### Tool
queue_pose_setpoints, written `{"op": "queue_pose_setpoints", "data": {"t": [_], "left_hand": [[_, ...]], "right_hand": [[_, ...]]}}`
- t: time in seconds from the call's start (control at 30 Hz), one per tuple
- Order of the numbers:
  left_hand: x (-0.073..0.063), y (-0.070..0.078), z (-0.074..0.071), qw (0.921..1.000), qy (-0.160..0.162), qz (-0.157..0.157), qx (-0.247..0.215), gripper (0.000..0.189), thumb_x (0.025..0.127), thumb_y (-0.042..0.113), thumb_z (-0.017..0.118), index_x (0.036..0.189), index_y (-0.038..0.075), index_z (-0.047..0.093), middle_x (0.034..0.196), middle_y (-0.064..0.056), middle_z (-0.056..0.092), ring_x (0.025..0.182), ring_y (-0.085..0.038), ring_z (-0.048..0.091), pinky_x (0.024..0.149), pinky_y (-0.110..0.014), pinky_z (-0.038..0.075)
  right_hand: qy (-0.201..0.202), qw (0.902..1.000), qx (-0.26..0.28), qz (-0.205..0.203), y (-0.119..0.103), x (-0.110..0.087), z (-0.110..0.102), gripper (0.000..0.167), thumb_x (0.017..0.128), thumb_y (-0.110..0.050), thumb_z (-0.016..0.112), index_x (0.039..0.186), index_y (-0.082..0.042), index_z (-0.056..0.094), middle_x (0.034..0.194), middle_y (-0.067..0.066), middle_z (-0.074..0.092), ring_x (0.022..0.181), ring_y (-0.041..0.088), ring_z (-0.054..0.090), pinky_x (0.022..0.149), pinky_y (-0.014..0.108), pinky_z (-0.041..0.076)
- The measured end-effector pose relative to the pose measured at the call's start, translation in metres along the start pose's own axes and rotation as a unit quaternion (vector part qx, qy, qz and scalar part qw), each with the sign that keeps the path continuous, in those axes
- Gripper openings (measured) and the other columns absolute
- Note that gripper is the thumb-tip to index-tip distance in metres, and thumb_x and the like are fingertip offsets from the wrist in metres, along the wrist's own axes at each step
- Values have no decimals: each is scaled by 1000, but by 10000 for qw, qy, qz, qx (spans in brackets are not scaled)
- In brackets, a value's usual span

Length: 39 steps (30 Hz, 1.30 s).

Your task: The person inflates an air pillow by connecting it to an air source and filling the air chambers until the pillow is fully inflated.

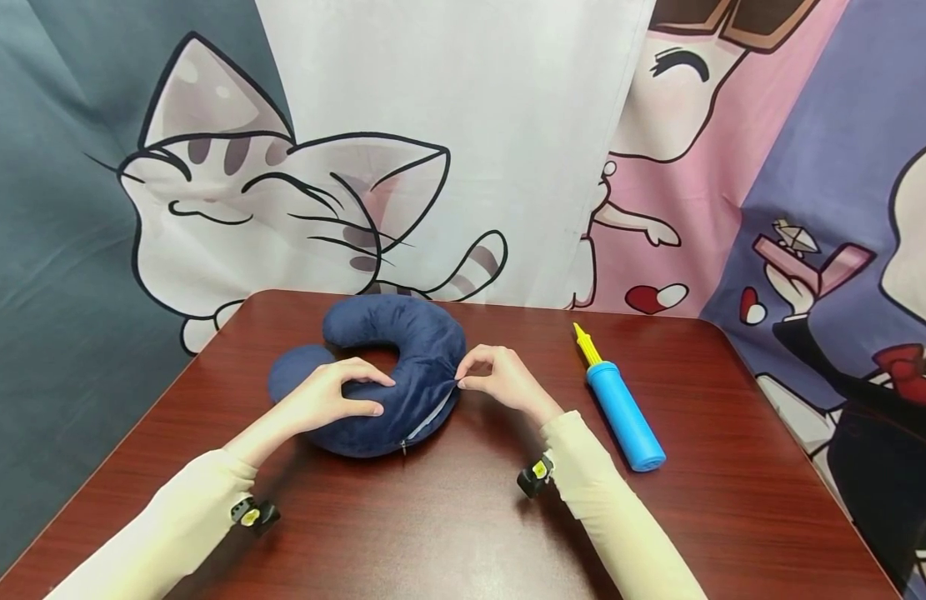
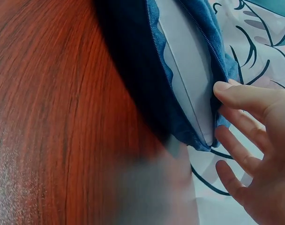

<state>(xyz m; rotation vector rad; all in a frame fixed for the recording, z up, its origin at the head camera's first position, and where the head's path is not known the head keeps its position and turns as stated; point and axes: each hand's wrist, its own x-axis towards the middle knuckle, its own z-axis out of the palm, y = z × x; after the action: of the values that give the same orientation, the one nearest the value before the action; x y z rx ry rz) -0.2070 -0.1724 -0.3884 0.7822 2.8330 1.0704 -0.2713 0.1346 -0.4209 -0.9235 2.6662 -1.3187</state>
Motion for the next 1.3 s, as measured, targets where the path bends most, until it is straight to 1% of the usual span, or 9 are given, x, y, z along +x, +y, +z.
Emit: {"op": "queue_pose_setpoints", "data": {"t": [0.27,0.4,0.57,0.7,0.77,0.9,1.0,1.1,1.3], "left_hand": [[-2,-1,1,10000,13,-19,-74,33,82,28,81,114,27,73,117,3,69,111,-18,63,97,-41,49],[-1,0,1,10000,0,-20,-37,33,82,28,81,114,26,73,117,2,69,111,-19,63,97,-41,49],[-1,1,2,10000,-36,-8,21,33,82,28,81,114,26,73,117,3,69,111,-19,63,97,-41,50],[-1,2,2,10000,-44,18,31,33,82,28,81,114,26,73,117,2,69,111,-19,63,97,-41,50],[0,2,2,10000,-51,15,37,33,82,28,81,114,26,73,117,2,69,111,-19,63,97,-42,50],[2,4,3,10000,-61,14,63,33,82,26,81,114,24,73,117,1,70,111,-20,63,97,-42,50],[3,7,3,9999,-26,29,103,33,81,24,81,113,22,74,116,-1,70,110,-22,63,97,-43,51],[2,11,4,10000,34,-40,79,32,80,22,82,111,19,75,115,-3,71,109,-24,63,96,-44,51],[3,14,7,9994,149,-300,-114,33,80,23,82,112,17,74,115,-6,70,113,-27,64,100,-45,51]], "right_hand": [[4,10000,52,64,-1,1,6,9,85,-13,78,86,-21,73,90,-4,71,92,13,63,86,40,51],[-107,9999,-72,-50,-1,2,8,7,84,-13,78,86,-19,74,89,-5,70,91,11,61,84,38,51],[-300,9981,-459,-278,-3,3,9,7,83,-11,79,83,-17,75,88,-5,69,92,12,62,87,34,50],[-372,9937,-1013,-289,-5,4,8,10,82,-14,80,80,-22,75,87,-9,69,91,12,63,87,32,50],[-391,9908,-1277,-225,-6,4,8,10,82,-18,81,79,-25,75,87,-11,69,90,11,64,85,31,50],[-398,9846,-1694,-148,-8,5,7,10,81,-21,82,77,-28,74,86,-14,70,80,7,63,76,27,48],[-391,9807,-1905,-180,-9,7,8,10,80,-23,82,77,-28,75,86,-14,71,71,5,59,68,24,45],[-362,9788,-2008,-190,-8,10,8,10,80,-24,82,76,-28,75,86,-14,72,66,4,58,65,23,43],[-66,9778,-2087,-171,-7,15,9,9,79,-22,82,75,-28,76,85,-13,74,72,7,63,66,25,46]]}}
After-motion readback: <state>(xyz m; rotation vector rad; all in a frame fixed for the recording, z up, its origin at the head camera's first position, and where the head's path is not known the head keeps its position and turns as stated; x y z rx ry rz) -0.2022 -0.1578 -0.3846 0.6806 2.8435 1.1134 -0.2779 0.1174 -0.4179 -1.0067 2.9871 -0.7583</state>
